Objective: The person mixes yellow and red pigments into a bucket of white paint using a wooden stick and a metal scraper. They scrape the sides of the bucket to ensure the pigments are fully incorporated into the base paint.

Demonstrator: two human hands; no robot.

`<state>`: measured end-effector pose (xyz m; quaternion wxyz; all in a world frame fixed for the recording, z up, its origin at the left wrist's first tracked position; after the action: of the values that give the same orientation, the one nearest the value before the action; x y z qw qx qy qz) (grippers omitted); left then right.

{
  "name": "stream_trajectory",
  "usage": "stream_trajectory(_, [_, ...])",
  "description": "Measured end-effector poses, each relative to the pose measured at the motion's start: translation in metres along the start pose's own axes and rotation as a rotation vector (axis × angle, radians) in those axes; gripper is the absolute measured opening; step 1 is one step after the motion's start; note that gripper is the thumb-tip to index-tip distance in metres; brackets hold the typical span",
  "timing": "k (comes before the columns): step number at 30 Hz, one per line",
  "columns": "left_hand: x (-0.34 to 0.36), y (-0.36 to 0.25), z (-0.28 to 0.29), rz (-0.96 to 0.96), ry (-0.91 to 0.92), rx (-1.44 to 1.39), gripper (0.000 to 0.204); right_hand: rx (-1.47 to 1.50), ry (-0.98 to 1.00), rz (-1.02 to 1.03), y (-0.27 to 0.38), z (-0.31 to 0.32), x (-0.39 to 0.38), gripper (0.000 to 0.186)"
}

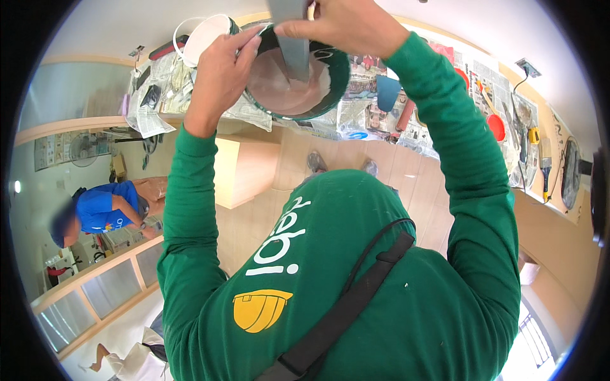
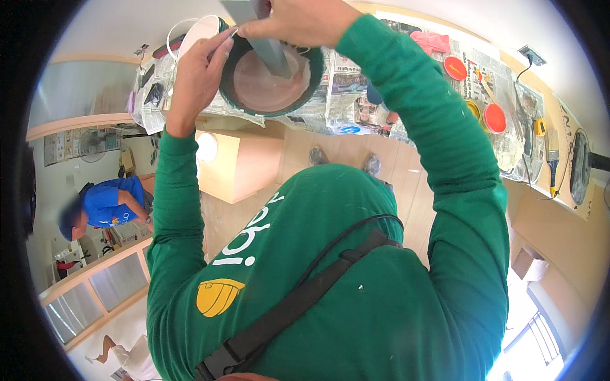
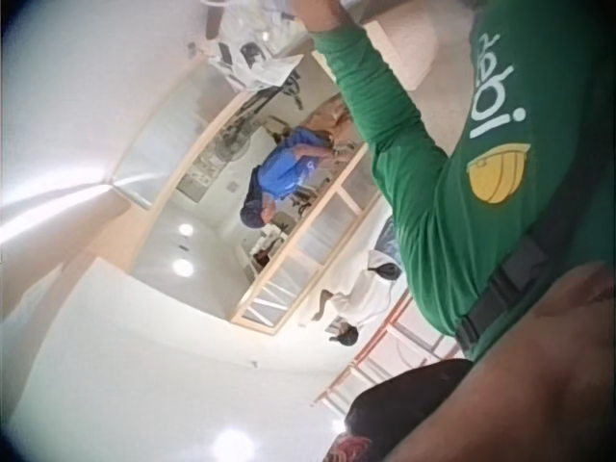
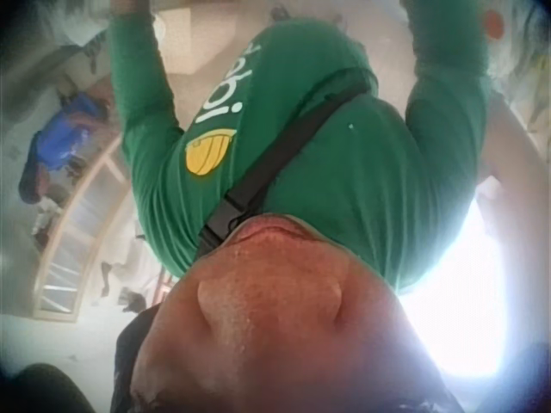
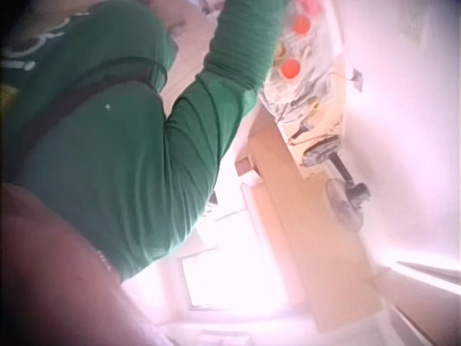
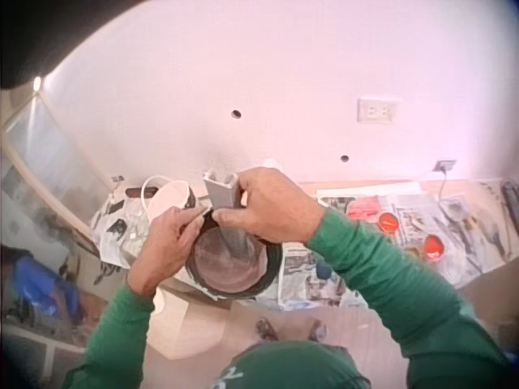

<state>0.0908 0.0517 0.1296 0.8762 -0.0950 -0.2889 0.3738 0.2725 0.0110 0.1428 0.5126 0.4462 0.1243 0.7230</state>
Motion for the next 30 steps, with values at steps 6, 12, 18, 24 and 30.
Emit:
stream_trajectory(6, [-0.041,0.044,-0.030,0.060,-0.084,-0.020,0.030,0.045,0.083,-0.017,-0.003,-0.007,-0.067,0.036])
stream_trajectory(12, [-0.066,0.059,-0.029,0.094,-0.153,-0.094,0.031,0.021,0.044,0.014,0.034,0.006,-0.068,0.032])
stream_trajectory(18, [-0.053,0.050,-0.034,0.160,-0.142,-0.208,0.034,-0.130,-0.156,-0.040,0.018,-0.011,-0.088,0.020])
stream_trajectory(24, [-0.076,0.059,-0.018,0.186,-0.232,-0.228,0.034,0.253,-0.278,-0.128,-0.002,-0.034,-0.103,0.022])
stream_trajectory(30, [-0.078,0.053,-0.025,0.181,-0.249,-0.276,0.032,0.254,-0.089,-0.084,-0.007,-0.067,-0.081,0.035])
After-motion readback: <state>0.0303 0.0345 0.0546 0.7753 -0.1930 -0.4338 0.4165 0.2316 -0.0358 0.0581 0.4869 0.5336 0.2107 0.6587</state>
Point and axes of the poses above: each hand's wrist, its own x-axis towards the middle knuckle, its own z-axis out of the back of the hand, y = z × x, the point moved 10 cm from there along x, towards the middle knuckle, and after that the axes turned 6 degrees about -y, right-handed, at the moved point
